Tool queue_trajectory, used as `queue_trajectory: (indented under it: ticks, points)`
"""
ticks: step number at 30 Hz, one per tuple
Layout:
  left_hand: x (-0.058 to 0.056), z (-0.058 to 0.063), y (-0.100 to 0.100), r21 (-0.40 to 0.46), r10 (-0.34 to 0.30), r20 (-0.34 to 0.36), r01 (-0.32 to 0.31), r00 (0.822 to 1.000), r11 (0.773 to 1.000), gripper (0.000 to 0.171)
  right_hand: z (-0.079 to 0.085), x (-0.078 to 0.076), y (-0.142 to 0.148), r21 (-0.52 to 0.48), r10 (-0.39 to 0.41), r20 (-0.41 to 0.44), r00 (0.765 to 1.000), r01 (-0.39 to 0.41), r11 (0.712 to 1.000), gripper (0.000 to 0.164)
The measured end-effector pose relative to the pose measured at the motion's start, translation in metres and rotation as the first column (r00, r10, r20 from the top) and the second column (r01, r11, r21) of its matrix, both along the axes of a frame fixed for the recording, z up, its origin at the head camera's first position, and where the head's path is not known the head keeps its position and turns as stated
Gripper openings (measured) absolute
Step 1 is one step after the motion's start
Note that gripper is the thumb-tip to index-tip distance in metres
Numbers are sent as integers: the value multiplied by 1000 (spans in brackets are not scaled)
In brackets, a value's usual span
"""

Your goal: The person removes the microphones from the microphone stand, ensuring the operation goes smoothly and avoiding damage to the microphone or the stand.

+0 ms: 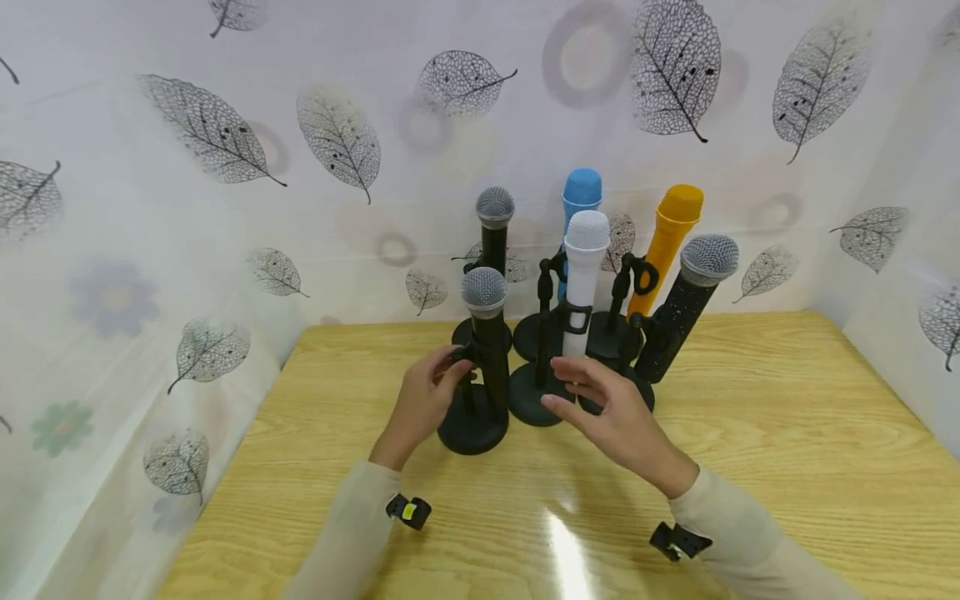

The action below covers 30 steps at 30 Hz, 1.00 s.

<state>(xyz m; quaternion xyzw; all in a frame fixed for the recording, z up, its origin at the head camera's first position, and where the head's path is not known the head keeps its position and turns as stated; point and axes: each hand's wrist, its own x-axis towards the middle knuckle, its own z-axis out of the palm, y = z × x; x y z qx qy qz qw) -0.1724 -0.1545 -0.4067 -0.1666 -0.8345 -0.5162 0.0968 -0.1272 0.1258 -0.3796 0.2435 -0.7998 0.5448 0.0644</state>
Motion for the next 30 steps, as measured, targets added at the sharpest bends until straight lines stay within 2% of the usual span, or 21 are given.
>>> queue_trajectory:
  ticks: [9,21,30]
  points:
    - [14,1,3,23,-36,13,35,999,999,22,2,0,-1,-12,4,13,1000,-4,1000,48]
    - [30,6,12,28,-28,25,27,999,999,17,6,2,-3,-15,-2,17,1000,2,1000,49]
    - [36,3,14,48,-51,19,50,999,998,20,9,4,-3,-23,4,15,1000,-4,1000,52]
